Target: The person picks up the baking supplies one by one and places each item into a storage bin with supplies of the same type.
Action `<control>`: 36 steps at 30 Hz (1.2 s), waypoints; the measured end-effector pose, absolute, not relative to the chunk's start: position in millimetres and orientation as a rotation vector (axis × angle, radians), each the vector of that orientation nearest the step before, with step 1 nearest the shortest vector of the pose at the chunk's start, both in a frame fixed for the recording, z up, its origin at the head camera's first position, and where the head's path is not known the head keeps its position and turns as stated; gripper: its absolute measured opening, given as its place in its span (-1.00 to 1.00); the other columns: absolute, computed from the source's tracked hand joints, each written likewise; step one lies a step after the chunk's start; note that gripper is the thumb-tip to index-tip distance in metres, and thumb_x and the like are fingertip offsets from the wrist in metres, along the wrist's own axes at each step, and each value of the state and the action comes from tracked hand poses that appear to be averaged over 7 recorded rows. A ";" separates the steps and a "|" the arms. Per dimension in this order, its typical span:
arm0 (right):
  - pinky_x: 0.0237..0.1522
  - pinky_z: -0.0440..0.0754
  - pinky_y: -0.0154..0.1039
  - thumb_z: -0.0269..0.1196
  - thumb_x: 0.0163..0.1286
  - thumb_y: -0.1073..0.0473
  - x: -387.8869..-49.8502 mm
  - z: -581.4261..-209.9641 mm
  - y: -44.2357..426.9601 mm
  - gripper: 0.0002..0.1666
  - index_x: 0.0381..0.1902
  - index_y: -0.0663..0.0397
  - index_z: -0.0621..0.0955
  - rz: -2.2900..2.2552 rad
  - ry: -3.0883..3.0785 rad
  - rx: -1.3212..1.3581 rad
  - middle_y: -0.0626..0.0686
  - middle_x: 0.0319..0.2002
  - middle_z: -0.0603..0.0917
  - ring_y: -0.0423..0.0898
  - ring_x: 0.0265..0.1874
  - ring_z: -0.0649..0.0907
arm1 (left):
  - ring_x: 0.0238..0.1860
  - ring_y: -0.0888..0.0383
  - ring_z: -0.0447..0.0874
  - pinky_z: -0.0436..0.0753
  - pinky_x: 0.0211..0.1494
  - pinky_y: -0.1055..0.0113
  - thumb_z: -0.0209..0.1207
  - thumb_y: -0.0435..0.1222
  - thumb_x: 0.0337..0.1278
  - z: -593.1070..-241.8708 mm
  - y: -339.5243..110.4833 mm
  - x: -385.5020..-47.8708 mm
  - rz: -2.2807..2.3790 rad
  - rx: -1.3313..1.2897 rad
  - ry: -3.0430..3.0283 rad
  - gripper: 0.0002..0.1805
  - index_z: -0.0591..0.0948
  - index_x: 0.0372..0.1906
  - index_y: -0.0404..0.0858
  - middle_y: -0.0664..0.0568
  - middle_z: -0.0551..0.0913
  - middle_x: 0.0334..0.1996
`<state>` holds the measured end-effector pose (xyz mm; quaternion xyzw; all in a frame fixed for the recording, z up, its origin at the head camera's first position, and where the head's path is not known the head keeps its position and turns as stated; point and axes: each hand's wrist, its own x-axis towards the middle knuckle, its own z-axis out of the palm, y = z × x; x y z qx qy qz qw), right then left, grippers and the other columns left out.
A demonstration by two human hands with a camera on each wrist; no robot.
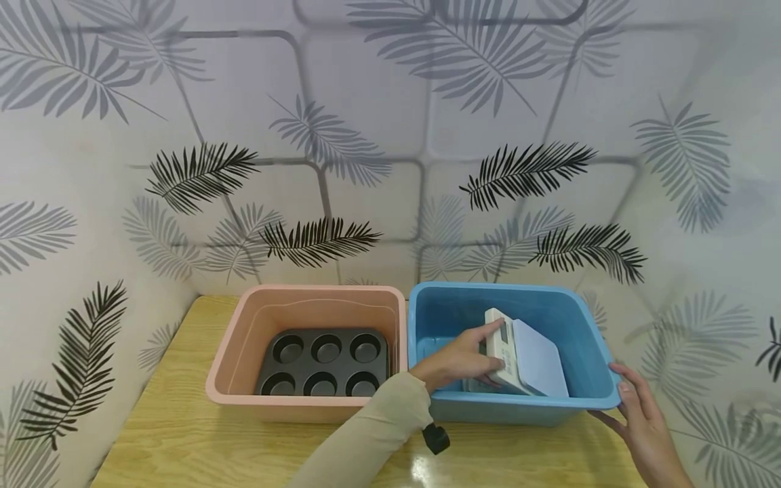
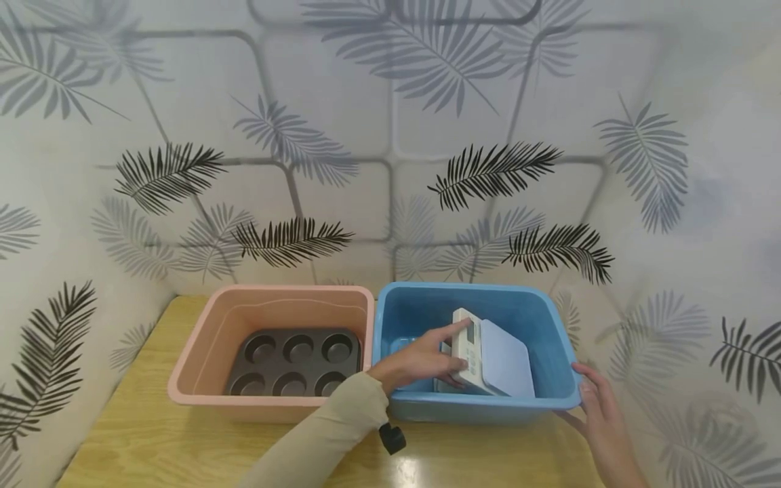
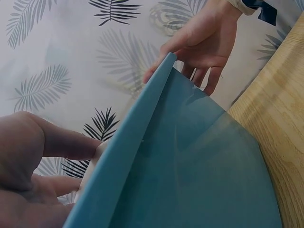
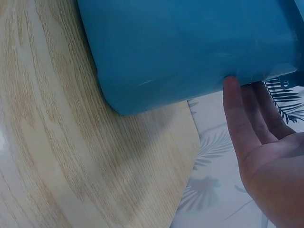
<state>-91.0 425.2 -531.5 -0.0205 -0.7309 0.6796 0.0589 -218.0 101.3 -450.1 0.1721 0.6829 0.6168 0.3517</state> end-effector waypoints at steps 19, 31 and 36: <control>-0.05 0.79 -0.40 -0.15 0.86 0.00 -89.8 -534.3 423.8 -0.38 0.75 -0.12 0.17 2.063 -2.205 -0.085 -0.14 0.57 0.17 -0.65 0.18 0.55 | 0.80 0.03 0.07 0.23 0.80 -0.12 0.27 -0.05 0.54 -448.1 110.7 -213.6 1.277 0.441 1.970 -0.12 0.14 0.79 0.01 0.07 0.15 0.78; -0.07 0.79 -0.39 -0.15 0.86 0.03 -89.8 -530.1 422.9 -0.41 0.73 -0.17 0.21 2.045 -2.191 -0.054 -0.31 0.43 0.29 -0.62 0.17 0.59 | 0.58 -0.09 0.51 0.54 0.62 -0.13 0.26 0.02 0.56 -450.9 106.3 -210.2 1.143 0.443 2.020 -0.15 0.20 0.78 0.02 0.02 0.26 0.75; -0.07 0.79 -0.39 -0.14 0.86 0.01 -91.0 -531.3 421.5 -0.39 0.74 -0.12 0.19 2.050 -2.188 -0.082 -0.31 0.42 0.29 -0.62 0.17 0.59 | 0.56 -0.09 0.54 0.59 0.57 -0.13 0.25 0.01 0.57 -451.7 104.1 -210.6 1.152 0.468 2.010 -0.18 0.23 0.76 0.00 0.00 0.28 0.74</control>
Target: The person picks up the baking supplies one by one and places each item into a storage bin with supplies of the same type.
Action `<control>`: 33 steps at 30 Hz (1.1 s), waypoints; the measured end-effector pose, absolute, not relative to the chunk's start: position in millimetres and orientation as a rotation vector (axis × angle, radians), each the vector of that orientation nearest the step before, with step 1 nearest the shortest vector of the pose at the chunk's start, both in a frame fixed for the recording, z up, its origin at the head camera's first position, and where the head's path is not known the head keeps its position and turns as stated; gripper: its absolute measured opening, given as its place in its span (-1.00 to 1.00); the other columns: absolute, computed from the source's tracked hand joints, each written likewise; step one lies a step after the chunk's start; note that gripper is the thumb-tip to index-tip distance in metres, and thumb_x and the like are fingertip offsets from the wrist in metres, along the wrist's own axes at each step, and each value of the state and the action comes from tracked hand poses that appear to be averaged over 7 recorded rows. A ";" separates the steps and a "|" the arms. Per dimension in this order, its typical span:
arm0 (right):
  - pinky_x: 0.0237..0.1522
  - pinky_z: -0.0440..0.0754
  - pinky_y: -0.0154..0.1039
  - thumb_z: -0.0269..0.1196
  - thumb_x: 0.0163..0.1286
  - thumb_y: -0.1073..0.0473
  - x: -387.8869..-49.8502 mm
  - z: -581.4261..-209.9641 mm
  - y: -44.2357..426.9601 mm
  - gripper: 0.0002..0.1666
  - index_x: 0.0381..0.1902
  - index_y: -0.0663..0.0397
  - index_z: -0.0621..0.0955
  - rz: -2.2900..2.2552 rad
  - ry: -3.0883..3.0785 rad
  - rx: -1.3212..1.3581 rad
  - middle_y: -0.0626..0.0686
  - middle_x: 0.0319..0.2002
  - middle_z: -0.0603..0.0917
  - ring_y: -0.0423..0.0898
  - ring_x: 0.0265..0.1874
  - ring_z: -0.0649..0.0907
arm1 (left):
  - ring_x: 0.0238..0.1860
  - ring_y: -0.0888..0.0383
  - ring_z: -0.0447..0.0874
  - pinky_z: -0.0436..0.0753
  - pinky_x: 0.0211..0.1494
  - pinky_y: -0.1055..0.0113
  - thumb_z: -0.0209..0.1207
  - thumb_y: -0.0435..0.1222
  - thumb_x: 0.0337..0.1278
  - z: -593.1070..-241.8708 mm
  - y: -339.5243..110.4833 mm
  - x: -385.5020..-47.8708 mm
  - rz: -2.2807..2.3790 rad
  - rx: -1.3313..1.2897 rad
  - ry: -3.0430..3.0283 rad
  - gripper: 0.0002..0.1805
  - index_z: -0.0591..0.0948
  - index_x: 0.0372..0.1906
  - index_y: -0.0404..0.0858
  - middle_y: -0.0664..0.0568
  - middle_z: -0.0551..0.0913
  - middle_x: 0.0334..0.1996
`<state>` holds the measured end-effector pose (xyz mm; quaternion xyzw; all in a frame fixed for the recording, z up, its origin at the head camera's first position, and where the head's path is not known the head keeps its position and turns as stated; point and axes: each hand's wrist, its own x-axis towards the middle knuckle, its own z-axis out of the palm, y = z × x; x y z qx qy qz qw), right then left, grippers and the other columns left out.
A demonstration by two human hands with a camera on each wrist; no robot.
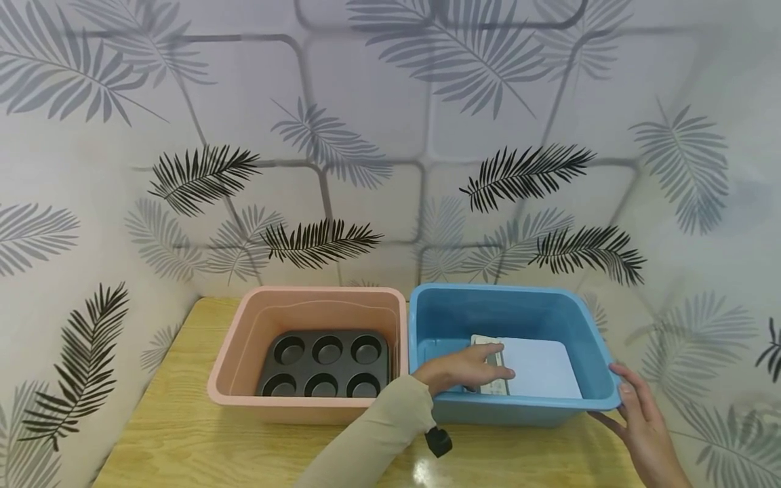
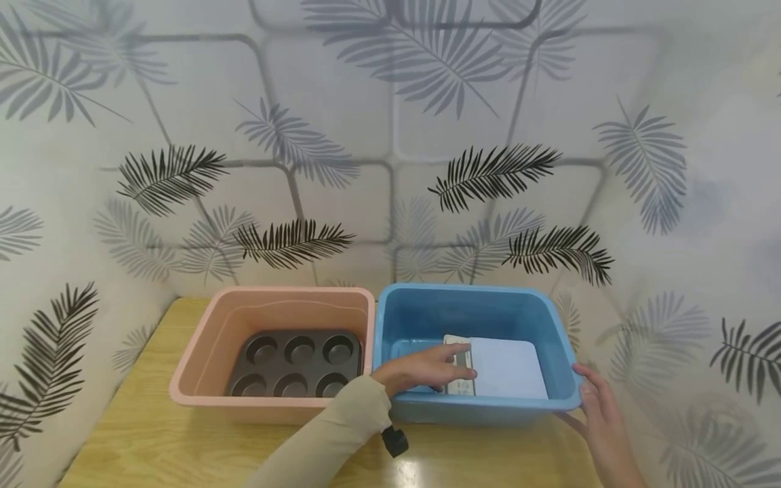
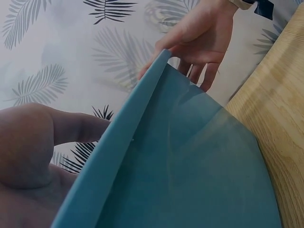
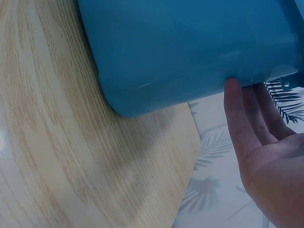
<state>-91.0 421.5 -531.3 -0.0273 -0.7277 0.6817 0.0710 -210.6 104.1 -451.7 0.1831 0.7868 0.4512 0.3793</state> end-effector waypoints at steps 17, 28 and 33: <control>-0.09 0.80 -0.40 -0.11 0.85 -0.02 -92.2 -529.7 421.3 -0.37 0.75 -0.15 0.19 2.080 -2.186 -0.115 -0.34 0.40 0.33 -0.65 0.15 0.59 | 0.45 -0.08 0.61 0.71 0.42 -0.03 0.19 -0.06 0.62 -444.5 85.3 -212.8 1.326 0.517 1.941 -0.26 0.28 0.74 -0.09 -0.22 0.46 0.57; -0.03 0.79 -0.46 0.03 0.81 0.07 -88.9 -535.7 420.3 -0.25 0.80 -0.32 0.09 2.108 -2.189 -0.262 0.04 0.76 0.01 -0.49 0.27 0.45 | 0.36 0.04 0.71 0.75 0.38 0.14 0.18 -0.10 0.66 -425.2 60.1 -209.5 1.519 0.560 1.910 -0.35 0.34 0.70 0.01 -0.03 0.59 0.44; -0.03 0.79 -0.47 0.01 0.80 0.22 -86.0 -524.5 420.0 -0.30 0.78 -0.09 0.16 2.082 -2.164 -0.083 -0.18 0.54 0.39 -0.57 0.21 0.55 | 0.40 0.03 0.68 0.73 0.41 0.12 0.17 -0.12 0.67 -418.6 47.3 -204.8 1.596 0.549 1.892 -0.37 0.35 0.69 0.04 -0.04 0.54 0.51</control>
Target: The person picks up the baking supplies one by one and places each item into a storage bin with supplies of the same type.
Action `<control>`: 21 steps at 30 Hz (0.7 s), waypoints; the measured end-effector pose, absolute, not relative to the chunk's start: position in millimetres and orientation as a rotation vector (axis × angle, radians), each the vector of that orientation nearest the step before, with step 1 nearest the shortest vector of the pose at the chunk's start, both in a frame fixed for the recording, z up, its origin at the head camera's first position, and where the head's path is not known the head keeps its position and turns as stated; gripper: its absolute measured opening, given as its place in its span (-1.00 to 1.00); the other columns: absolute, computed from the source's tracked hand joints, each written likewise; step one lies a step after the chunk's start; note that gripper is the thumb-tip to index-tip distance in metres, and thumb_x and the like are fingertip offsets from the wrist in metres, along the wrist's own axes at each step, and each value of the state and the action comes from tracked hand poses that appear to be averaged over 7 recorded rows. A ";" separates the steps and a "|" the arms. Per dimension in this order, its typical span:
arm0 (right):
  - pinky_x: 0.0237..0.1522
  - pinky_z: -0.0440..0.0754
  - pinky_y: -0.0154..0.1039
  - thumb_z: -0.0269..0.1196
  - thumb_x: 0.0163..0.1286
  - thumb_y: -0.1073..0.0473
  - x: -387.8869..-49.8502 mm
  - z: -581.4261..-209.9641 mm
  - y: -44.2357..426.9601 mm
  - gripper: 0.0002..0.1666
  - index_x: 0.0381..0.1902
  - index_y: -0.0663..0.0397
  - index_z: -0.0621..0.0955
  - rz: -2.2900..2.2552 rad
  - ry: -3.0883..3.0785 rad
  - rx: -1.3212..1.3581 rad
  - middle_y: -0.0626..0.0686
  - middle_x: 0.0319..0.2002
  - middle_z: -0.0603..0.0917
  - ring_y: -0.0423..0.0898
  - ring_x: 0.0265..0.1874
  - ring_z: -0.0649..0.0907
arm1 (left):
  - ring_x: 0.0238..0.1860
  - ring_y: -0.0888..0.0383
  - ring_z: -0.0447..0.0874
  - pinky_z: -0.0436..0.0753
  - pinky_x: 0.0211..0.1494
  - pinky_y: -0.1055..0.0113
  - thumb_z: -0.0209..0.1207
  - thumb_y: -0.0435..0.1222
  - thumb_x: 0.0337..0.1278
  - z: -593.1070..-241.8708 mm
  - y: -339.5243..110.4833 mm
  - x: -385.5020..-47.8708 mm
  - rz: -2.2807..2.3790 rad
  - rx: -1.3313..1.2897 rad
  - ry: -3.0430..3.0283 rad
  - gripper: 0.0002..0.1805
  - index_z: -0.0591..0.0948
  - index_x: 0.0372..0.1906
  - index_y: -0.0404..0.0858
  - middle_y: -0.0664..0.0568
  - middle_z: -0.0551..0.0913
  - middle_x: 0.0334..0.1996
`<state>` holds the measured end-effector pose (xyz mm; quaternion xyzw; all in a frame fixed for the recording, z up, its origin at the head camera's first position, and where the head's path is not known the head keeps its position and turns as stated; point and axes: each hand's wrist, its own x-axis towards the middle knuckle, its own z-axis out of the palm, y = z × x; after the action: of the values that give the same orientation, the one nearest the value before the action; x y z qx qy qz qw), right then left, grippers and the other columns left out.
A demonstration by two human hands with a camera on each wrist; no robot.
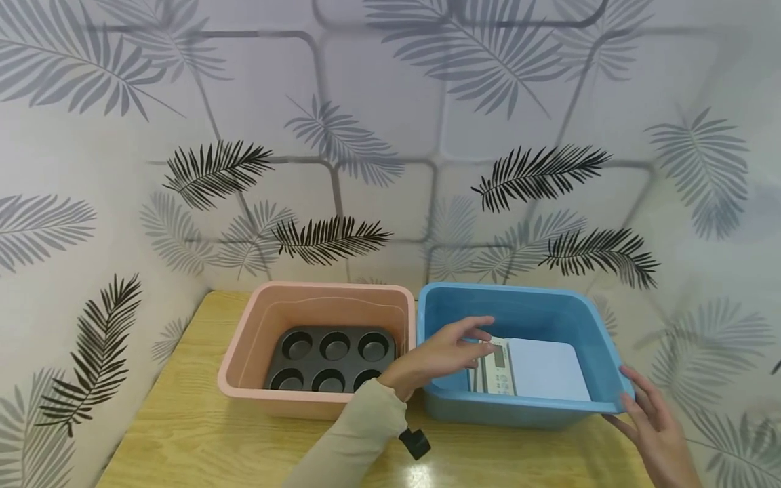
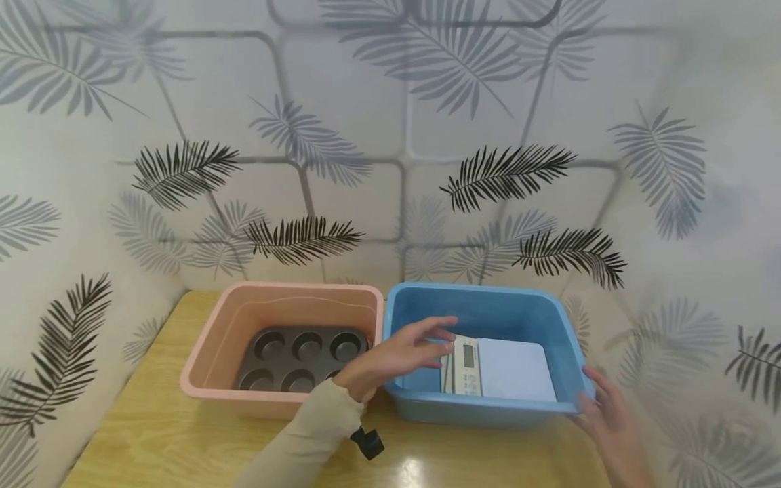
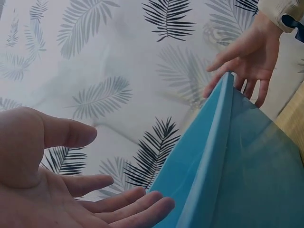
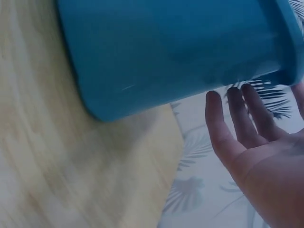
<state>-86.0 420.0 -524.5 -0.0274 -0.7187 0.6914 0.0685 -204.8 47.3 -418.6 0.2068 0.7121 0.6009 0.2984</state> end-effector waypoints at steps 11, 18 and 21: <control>0.51 0.19 -0.68 0.01 0.79 0.27 -88.9 -504.9 411.7 -0.29 0.78 -0.06 0.18 1.844 -2.346 0.007 -0.23 0.69 0.24 -0.45 0.65 0.16 | 0.43 0.05 0.65 0.64 0.51 0.07 0.14 -0.09 0.70 -408.8 18.1 -190.6 1.674 0.572 1.878 -0.35 0.29 0.71 0.15 0.04 0.43 0.61; 0.81 -0.14 0.25 0.23 0.71 -0.01 -89.8 -492.2 386.4 -0.20 0.76 -0.15 0.24 1.455 -2.545 -0.312 0.13 0.82 -0.05 0.18 0.81 -0.11 | 0.59 -0.05 0.48 0.58 0.59 0.01 0.11 -0.15 0.72 -411.2 -1.5 -177.5 1.752 0.620 1.827 -0.34 0.25 0.74 0.09 -0.03 0.37 0.64; 0.60 -0.08 0.69 0.36 0.58 -0.14 -89.8 -481.6 375.1 -0.09 0.74 -0.18 0.28 1.278 -2.607 -0.409 0.29 0.80 -0.03 0.47 0.75 -0.03 | 0.61 -0.08 0.46 0.55 0.62 -0.04 0.10 -0.15 0.72 -411.0 -12.4 -174.6 1.733 0.650 1.887 -0.31 0.21 0.76 0.06 -0.04 0.35 0.66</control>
<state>-89.8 375.1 -481.6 -0.1387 -0.8844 0.4333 0.1045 -174.6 -12.4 -411.0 0.2384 0.6918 0.6353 0.2467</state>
